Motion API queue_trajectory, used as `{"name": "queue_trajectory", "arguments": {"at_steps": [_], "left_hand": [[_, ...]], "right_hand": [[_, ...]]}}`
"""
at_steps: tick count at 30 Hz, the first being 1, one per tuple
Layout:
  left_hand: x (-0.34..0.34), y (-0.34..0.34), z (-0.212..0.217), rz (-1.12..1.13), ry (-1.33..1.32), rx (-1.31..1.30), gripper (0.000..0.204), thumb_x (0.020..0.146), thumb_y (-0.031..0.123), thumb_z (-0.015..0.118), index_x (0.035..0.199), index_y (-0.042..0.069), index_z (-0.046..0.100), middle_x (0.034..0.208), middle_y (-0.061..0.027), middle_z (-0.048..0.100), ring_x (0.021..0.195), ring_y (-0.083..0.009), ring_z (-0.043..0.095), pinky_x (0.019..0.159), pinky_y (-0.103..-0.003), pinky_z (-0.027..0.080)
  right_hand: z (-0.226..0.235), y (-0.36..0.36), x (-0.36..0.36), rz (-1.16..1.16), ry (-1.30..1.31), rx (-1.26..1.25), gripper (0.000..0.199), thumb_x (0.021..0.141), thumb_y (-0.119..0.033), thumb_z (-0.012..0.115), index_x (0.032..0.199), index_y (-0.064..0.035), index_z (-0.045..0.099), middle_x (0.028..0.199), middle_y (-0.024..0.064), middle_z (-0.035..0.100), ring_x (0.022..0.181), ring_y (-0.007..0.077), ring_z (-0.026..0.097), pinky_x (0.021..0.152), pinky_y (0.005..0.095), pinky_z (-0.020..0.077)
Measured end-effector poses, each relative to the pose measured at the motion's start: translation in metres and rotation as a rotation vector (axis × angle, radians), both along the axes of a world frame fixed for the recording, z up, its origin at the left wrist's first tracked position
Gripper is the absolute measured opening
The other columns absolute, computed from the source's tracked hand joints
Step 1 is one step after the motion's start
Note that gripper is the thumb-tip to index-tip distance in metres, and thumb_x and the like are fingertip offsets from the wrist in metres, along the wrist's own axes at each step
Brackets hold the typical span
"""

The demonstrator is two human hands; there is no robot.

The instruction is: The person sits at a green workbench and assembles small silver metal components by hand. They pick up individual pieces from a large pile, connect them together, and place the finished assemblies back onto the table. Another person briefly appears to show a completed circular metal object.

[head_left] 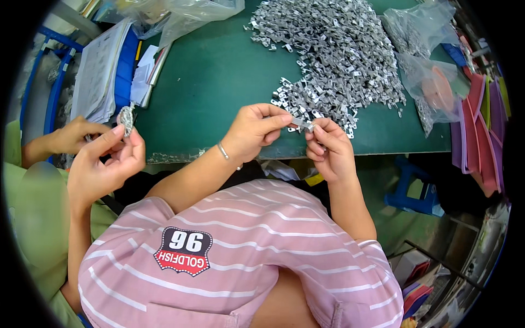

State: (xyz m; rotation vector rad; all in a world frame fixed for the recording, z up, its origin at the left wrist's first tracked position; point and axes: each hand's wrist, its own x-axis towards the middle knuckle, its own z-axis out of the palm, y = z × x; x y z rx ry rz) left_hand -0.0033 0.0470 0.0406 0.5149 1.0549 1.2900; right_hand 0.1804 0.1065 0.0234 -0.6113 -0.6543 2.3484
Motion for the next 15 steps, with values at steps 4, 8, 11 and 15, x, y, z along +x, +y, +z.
{"name": "queue_trajectory", "arguments": {"at_steps": [4, 8, 11, 15], "left_hand": [[0.000, -0.001, 0.003, -0.015, -0.007, 0.009, 0.011, 0.084, 0.011, 0.062, 0.085, 0.000, 0.063, 0.083, -0.0087, 0.066, 0.049, -0.0038, 0.041, 0.041, -0.016, 0.028], [0.001, -0.001, 0.003, -0.032, -0.027, 0.009, 0.010, 0.084, 0.010, 0.062, 0.085, 0.000, 0.063, 0.082, -0.0083, 0.066, 0.049, -0.0039, 0.041, 0.042, -0.016, 0.028], [0.001, -0.001, 0.003, -0.053, -0.046, 0.011, 0.011, 0.084, 0.010, 0.062, 0.085, 0.000, 0.063, 0.080, -0.0075, 0.065, 0.049, -0.0044, 0.041, 0.042, -0.017, 0.029], [-0.003, -0.002, 0.001, -0.112, -0.127, 0.044, 0.012, 0.083, 0.012, 0.059, 0.084, 0.000, 0.061, 0.081, -0.0086, 0.064, 0.052, -0.0063, 0.044, 0.042, -0.018, 0.031]], "right_hand": [[0.003, -0.001, 0.003, 0.012, 0.025, -0.018, 0.008, 0.088, -0.008, 0.055, 0.094, -0.0031, 0.056, 0.080, 0.0074, 0.060, 0.052, 0.0053, 0.041, 0.044, 0.0171, 0.0310], [0.001, -0.004, 0.003, -0.018, 0.034, 0.037, 0.008, 0.087, -0.007, 0.057, 0.094, -0.0027, 0.056, 0.079, 0.0072, 0.059, 0.052, 0.0052, 0.040, 0.044, 0.0174, 0.0300], [-0.004, -0.006, 0.003, -0.042, 0.042, 0.118, 0.009, 0.086, -0.005, 0.058, 0.095, -0.0022, 0.057, 0.078, 0.0066, 0.059, 0.052, 0.0051, 0.038, 0.045, 0.0174, 0.0290], [-0.009, -0.008, 0.006, -0.044, 0.142, 0.116, 0.008, 0.086, -0.006, 0.057, 0.093, -0.0021, 0.057, 0.083, 0.0069, 0.056, 0.058, 0.0074, 0.039, 0.046, 0.0187, 0.0296]]}}
